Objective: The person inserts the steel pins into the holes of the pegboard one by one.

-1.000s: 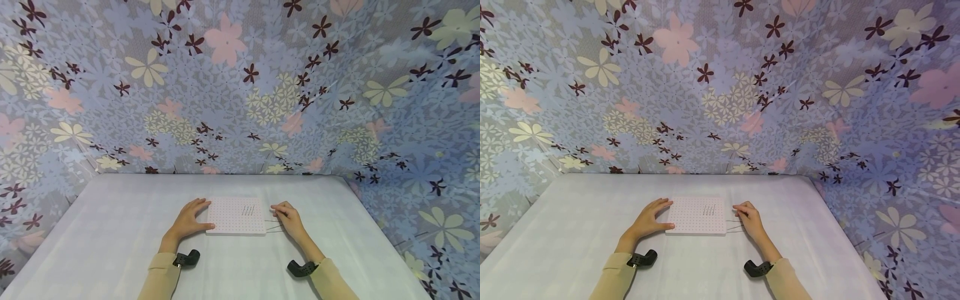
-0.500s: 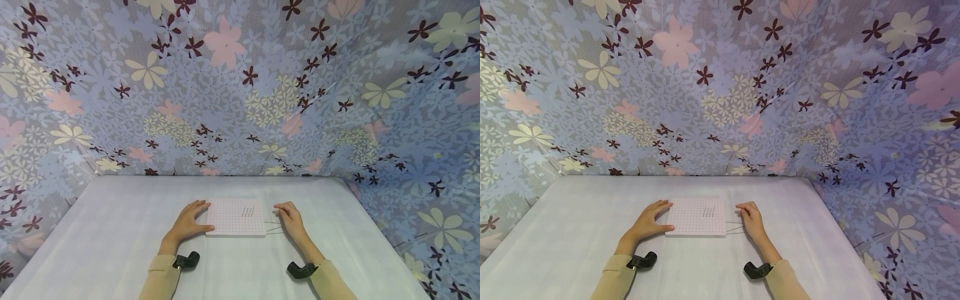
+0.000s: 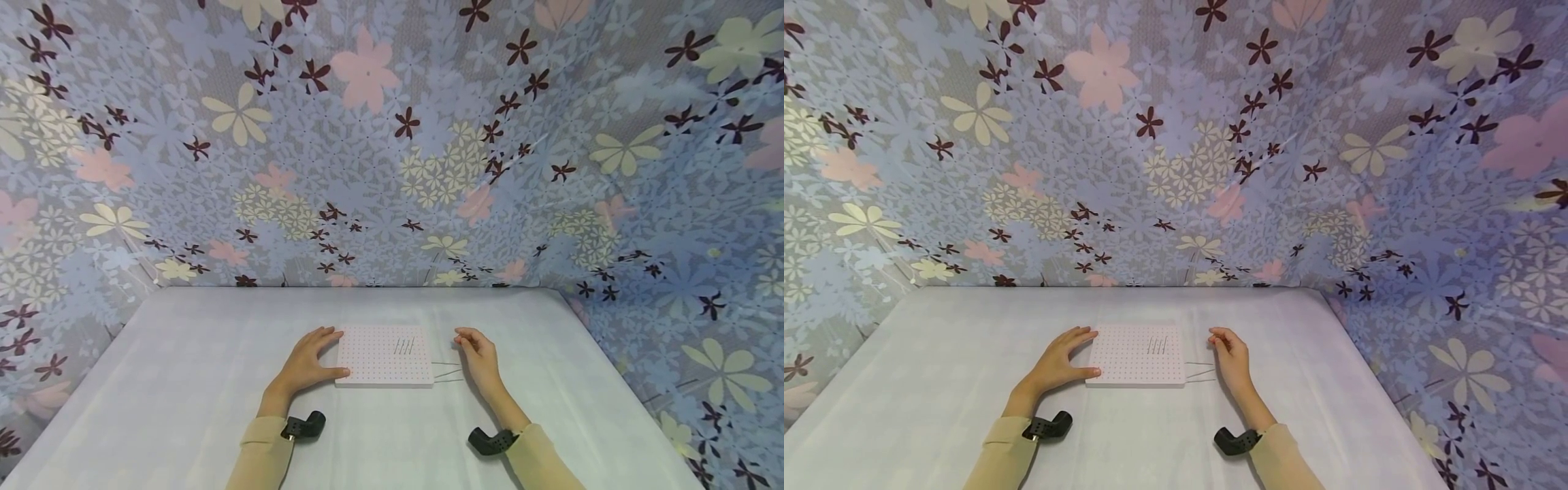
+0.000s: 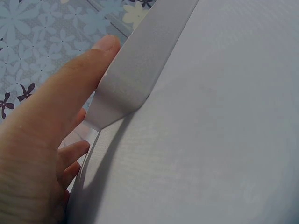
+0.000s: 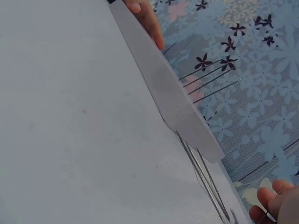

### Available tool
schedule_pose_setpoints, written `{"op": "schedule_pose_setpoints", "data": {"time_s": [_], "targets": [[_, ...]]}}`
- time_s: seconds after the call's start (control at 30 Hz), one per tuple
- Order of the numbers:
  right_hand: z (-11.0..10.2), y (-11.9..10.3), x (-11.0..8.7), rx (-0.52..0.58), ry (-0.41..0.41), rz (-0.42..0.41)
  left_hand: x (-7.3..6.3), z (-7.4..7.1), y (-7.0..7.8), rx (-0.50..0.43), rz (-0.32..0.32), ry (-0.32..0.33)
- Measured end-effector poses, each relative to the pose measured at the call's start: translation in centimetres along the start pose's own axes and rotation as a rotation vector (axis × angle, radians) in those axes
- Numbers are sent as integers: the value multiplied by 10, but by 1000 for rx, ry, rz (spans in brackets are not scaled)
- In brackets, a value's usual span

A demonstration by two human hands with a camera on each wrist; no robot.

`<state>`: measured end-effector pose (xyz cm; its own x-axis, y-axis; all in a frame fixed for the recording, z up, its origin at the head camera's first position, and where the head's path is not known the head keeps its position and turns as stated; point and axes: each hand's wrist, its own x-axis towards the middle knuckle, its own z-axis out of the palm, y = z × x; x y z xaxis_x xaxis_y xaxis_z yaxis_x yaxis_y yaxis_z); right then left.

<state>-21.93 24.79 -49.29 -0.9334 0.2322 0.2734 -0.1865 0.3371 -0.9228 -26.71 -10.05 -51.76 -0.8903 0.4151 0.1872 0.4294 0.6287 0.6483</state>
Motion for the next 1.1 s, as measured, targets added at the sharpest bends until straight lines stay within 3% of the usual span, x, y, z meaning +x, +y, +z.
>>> {"op": "schedule_pose_setpoints", "data": {"time_s": [0.2, 0.6, 0.87, 1.1], "targets": [[-1, 2, 1, 42, 30, 41, 1, 1, -2, 7, 3, 2], [4, 30, 10, 153, 101, 13, 0, 1, -1, -3, 5, 2], [5, 28, 9, 122, 129, -1, 0, 1, -1, -3, 16, 6], [7, 24, 9, 211, 94, 18, 1, 1, -2, 3, 18, 2]]}}
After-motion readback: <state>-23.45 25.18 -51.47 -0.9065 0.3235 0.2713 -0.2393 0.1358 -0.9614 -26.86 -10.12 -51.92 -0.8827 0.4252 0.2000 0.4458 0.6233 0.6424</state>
